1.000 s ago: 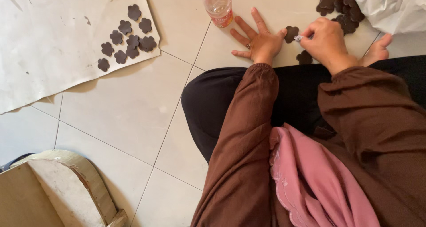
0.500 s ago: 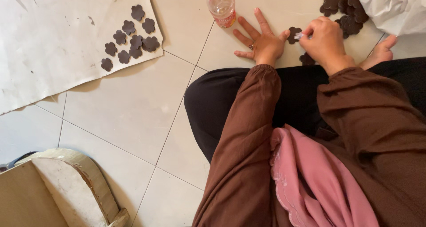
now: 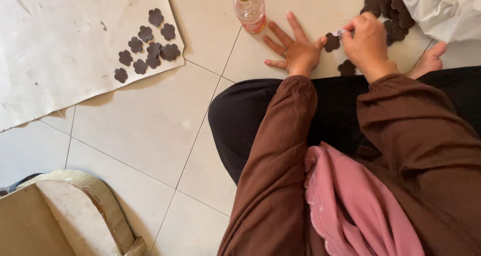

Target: The person sits on a tiled floor and wipes small dark flower-shaped pieces with a white cloth. They pick up each piece, rub it with the cloth, and place it back down, repeating the process for multiple items.

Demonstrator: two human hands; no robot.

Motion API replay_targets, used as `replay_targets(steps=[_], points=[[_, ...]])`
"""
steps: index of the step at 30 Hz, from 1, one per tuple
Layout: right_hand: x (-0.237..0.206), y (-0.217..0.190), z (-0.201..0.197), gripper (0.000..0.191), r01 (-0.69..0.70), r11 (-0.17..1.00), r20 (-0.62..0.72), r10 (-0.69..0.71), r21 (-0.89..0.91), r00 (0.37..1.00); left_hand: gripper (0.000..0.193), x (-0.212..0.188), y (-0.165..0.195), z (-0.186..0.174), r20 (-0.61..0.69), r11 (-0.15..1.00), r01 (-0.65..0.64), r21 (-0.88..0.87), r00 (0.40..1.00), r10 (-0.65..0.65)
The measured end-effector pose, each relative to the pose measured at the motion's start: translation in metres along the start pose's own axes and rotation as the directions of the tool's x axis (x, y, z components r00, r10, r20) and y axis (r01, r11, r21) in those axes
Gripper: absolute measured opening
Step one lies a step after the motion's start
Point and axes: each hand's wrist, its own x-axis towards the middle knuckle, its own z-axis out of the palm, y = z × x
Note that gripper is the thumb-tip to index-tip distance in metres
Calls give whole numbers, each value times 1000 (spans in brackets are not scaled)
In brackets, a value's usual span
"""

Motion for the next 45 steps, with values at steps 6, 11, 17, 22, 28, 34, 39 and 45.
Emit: replay_targets(steps=[6, 11, 17, 22, 28, 34, 39, 45], points=[[-4, -10, 10, 7, 110, 994, 84, -109, -10, 990, 120, 0, -1, 3, -3, 1000, -8, 7, 1000, 8], [13, -10, 0, 5, 42, 997, 79, -36, -66, 996, 121, 2, -1, 3, 0, 1000, -1, 15, 1000, 1], [1, -24, 2, 3, 138, 989, 125, -131, -51, 983, 119, 3, -3, 8, -10, 1000, 10, 30, 1000, -10], [23, -12, -6, 10, 102, 983, 127, -83, -152, 989, 117, 5, -3, 8, -12, 999, -6, 44, 1000, 7], [54, 2, -54, 13, -485, 741, 308, 378, 463, 873, 111, 2, -2, 3, -35, 1000, -25, 14, 999, 26], [60, -13, -112, 10, -133, 783, 174, 33, 607, 984, 70, -5, -5, 0, -247, 992, -71, -101, 968, 44], [57, -24, -128, 9, -133, 694, 133, 54, 708, 990, 22, -4, -8, 2, -358, 982, -125, -141, 931, 68], [55, -29, -129, 4, 11, 825, 56, -51, 565, 997, 25, 0, -15, 3, -459, 976, -193, -99, 879, 127]])
